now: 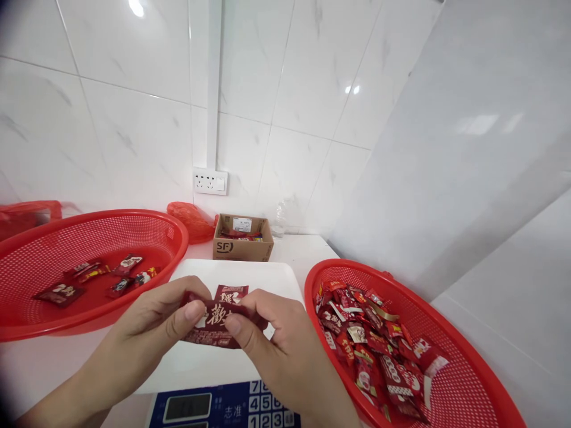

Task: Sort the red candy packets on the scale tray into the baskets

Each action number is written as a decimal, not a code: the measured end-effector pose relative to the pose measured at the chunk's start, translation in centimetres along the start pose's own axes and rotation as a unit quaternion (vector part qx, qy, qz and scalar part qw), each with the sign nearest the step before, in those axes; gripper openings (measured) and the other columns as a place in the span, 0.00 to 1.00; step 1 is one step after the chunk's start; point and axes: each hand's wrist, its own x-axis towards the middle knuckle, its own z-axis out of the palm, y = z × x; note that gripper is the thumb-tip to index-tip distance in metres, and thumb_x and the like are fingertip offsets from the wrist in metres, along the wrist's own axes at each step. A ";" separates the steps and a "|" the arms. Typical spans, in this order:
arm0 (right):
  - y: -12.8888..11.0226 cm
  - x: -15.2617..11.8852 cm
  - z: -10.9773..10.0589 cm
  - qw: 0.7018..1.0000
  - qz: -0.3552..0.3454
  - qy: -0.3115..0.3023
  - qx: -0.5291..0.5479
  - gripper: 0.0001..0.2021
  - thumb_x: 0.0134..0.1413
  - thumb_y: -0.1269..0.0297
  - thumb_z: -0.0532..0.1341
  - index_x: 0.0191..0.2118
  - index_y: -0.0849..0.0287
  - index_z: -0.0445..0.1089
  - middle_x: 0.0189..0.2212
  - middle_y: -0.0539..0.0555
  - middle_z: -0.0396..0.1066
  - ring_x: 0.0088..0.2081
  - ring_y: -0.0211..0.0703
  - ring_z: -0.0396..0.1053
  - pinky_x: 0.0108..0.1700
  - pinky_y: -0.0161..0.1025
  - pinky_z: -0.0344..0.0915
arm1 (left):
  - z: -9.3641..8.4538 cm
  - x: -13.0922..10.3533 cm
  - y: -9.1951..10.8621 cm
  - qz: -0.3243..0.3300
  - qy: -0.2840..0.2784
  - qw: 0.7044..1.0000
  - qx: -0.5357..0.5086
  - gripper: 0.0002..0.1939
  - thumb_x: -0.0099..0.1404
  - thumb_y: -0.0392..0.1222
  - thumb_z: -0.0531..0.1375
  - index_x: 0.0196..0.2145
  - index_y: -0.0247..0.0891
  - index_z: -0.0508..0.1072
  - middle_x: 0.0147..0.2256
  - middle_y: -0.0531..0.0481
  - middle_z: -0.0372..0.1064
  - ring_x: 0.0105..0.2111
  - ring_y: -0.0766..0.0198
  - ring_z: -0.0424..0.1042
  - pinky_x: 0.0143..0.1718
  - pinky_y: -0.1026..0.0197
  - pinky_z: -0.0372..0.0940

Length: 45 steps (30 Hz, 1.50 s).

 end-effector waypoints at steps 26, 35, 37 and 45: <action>2.7 3.0 0.6 0.913 0.152 -0.144 -0.351 0.12 0.61 0.67 0.55 0.46 0.58 0.72 0.39 0.57 0.77 0.38 0.49 0.73 0.35 0.39 0.59 | -1.4 1.3 -2.7 0.022 -0.189 0.894 0.406 0.12 0.65 0.35 0.58 0.44 0.47 0.75 0.49 0.48 0.71 0.50 0.51 0.69 0.48 0.50 0.65; 2.5 2.3 0.2 0.927 0.073 -0.213 -0.301 0.07 0.59 0.65 0.59 0.39 0.54 0.75 0.37 0.50 0.78 0.38 0.45 0.73 0.37 0.37 0.59 | -1.0 1.5 -3.5 0.057 -0.214 0.885 0.410 0.12 0.64 0.34 0.60 0.45 0.45 0.76 0.52 0.46 0.70 0.58 0.50 0.63 0.58 0.46 0.59; 2.6 2.4 0.4 0.922 0.075 -0.214 -0.314 0.07 0.60 0.65 0.58 0.38 0.54 0.75 0.36 0.51 0.78 0.37 0.45 0.73 0.36 0.37 0.58 | -0.9 1.6 -3.6 0.050 -0.215 0.885 0.411 0.14 0.65 0.34 0.59 0.47 0.45 0.75 0.53 0.46 0.70 0.59 0.50 0.62 0.59 0.46 0.59; 3.0 2.7 0.7 0.918 0.102 -0.213 -0.317 0.12 0.58 0.66 0.57 0.45 0.55 0.75 0.43 0.55 0.78 0.42 0.50 0.75 0.40 0.39 0.63 | -1.3 2.1 -4.3 -0.030 -0.228 0.883 0.409 0.21 0.66 0.40 0.59 0.56 0.52 0.68 0.66 0.47 0.56 0.65 0.45 0.53 0.62 0.32 0.47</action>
